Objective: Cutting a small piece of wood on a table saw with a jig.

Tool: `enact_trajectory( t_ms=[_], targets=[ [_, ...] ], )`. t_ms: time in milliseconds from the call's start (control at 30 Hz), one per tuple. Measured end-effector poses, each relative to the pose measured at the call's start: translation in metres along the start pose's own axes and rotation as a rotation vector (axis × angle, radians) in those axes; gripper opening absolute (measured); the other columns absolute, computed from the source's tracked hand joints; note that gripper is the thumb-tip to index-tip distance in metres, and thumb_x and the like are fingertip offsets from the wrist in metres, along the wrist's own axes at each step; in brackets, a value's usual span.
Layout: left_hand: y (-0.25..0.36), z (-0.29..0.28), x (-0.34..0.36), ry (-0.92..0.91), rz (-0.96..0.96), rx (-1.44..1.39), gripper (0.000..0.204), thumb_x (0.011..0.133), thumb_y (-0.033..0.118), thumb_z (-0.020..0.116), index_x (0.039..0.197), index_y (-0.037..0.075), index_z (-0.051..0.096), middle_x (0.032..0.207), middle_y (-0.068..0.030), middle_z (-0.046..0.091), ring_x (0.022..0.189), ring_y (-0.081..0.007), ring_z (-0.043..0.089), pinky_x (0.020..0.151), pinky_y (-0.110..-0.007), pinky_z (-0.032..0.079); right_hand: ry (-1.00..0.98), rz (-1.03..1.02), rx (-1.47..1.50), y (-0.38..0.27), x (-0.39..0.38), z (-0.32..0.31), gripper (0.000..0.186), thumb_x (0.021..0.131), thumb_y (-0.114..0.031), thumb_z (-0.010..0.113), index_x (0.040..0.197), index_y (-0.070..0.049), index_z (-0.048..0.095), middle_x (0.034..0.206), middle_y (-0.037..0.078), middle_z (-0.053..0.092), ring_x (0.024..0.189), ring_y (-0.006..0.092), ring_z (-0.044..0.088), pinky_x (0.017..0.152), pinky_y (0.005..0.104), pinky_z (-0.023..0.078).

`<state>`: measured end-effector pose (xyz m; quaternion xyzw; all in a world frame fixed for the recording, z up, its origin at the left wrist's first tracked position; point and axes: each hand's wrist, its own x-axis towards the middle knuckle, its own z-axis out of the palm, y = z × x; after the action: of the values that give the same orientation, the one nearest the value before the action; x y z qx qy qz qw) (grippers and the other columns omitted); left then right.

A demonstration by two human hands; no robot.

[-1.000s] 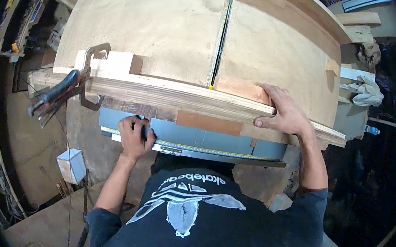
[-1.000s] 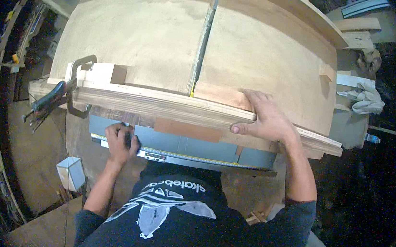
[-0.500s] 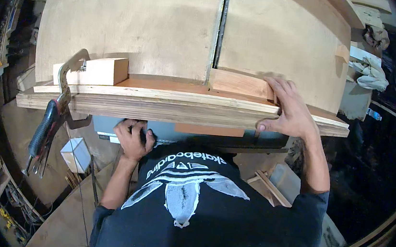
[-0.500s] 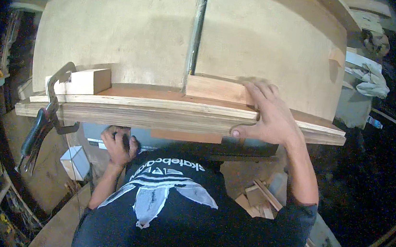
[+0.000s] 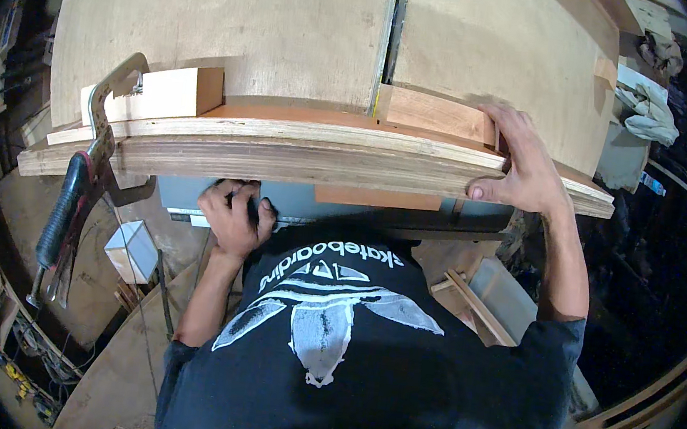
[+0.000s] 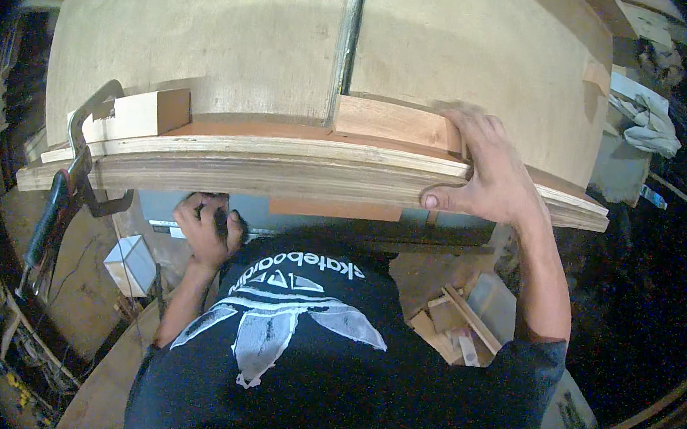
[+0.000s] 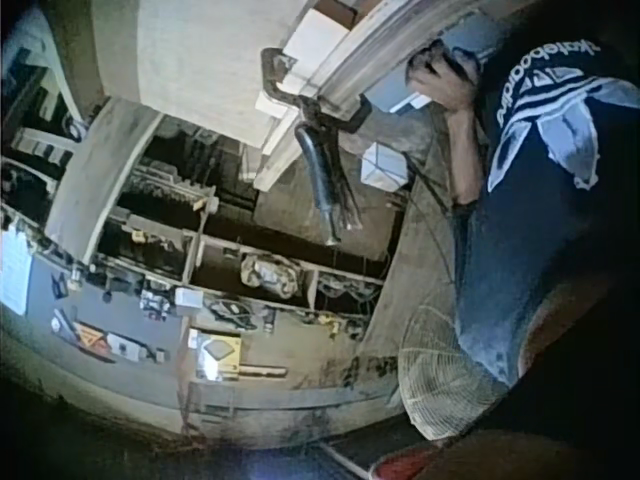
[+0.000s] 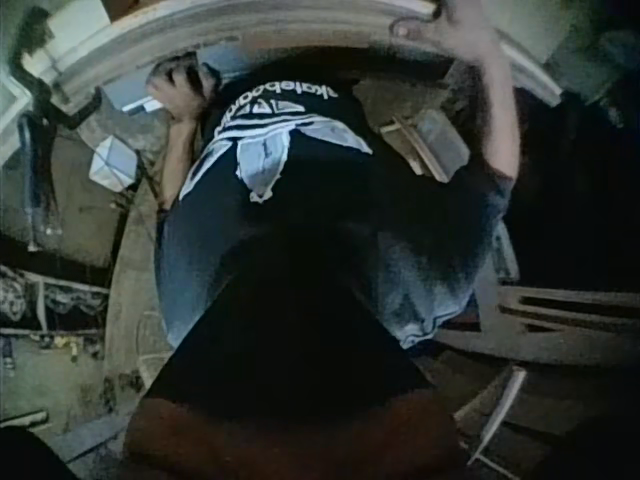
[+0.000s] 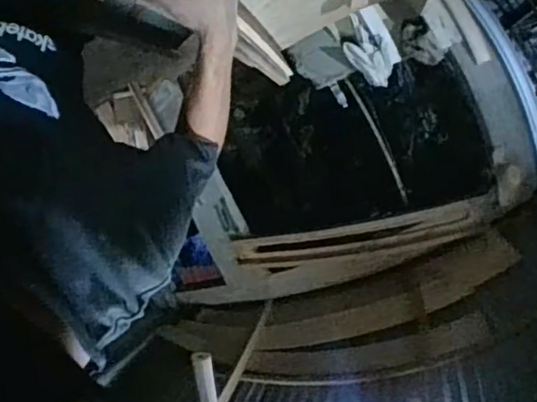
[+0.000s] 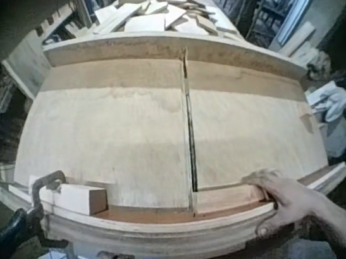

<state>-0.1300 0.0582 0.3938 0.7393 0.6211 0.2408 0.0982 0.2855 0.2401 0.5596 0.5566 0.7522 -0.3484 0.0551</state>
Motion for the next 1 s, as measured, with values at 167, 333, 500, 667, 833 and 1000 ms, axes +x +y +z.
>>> enact_trajectory(
  t_ms=[167,333,500,667,833,1000],
  targets=[
    [0.001,0.000,0.001,0.024,-0.002,0.005,0.030,0.085,0.029,0.068,0.107,0.010,0.062,0.106,-0.0175,0.055,0.096,-0.0359,0.050,0.085,-0.049,0.038,0.018,-0.010,-0.036,0.002,-0.002,0.001,0.126,0.050,-0.076,0.086,0.145,-0.002,0.050,0.143,0.022,0.054,0.131,0.0392,0.050,0.106,0.0474,0.045],
    [0.002,-0.001,0.002,0.036,-0.009,-0.009,0.029,0.085,0.028,0.068,0.107,0.010,0.063,0.105,-0.0166,0.055,0.096,-0.0355,0.051,0.085,-0.049,0.038,0.016,-0.030,-0.043,0.003,-0.001,0.001,0.126,0.049,-0.074,0.087,0.145,-0.002,0.050,0.143,0.021,0.054,0.130,0.0389,0.050,0.104,0.0469,0.046],
    [0.003,-0.001,0.002,0.039,-0.017,-0.020,0.028,0.085,0.028,0.069,0.107,0.011,0.063,0.105,-0.0159,0.056,0.098,-0.0358,0.052,0.085,-0.049,0.039,-0.028,0.017,0.014,-0.004,0.000,-0.004,0.125,0.050,-0.073,0.088,0.145,-0.001,0.050,0.143,0.020,0.053,0.130,0.0381,0.050,0.103,0.0464,0.047],
    [0.002,0.002,0.002,0.055,-0.022,-0.018,0.029,0.083,0.027,0.070,0.107,0.012,0.063,0.105,-0.0156,0.055,0.097,-0.0359,0.052,0.085,-0.049,0.039,-0.033,-0.012,-0.078,-0.012,-0.003,-0.007,0.119,0.056,-0.067,0.086,0.146,0.001,0.047,0.146,0.025,0.051,0.138,0.0452,0.044,0.118,0.0522,0.035],
    [-0.002,0.003,-0.004,0.017,-0.014,-0.014,0.026,0.082,0.026,0.071,0.102,0.013,0.062,0.106,-0.0161,0.054,0.097,-0.0376,0.050,0.085,-0.050,0.039,0.013,-0.202,-0.316,-0.031,-0.019,0.002,0.114,0.057,-0.059,0.089,0.147,-0.003,0.047,0.155,0.019,0.046,0.145,0.0458,0.038,0.122,0.0611,0.028],
    [-0.008,0.005,-0.017,-0.100,-0.070,0.021,0.045,0.088,0.036,0.067,0.122,0.009,0.061,0.123,-0.0232,0.055,0.108,-0.0435,0.051,0.090,-0.056,0.037,0.048,-0.153,-0.391,-0.023,-0.020,0.015,0.080,0.059,-0.027,0.084,0.132,-0.005,0.060,0.149,0.017,0.054,0.142,0.0450,0.044,0.119,0.0599,0.035]
  ],
)
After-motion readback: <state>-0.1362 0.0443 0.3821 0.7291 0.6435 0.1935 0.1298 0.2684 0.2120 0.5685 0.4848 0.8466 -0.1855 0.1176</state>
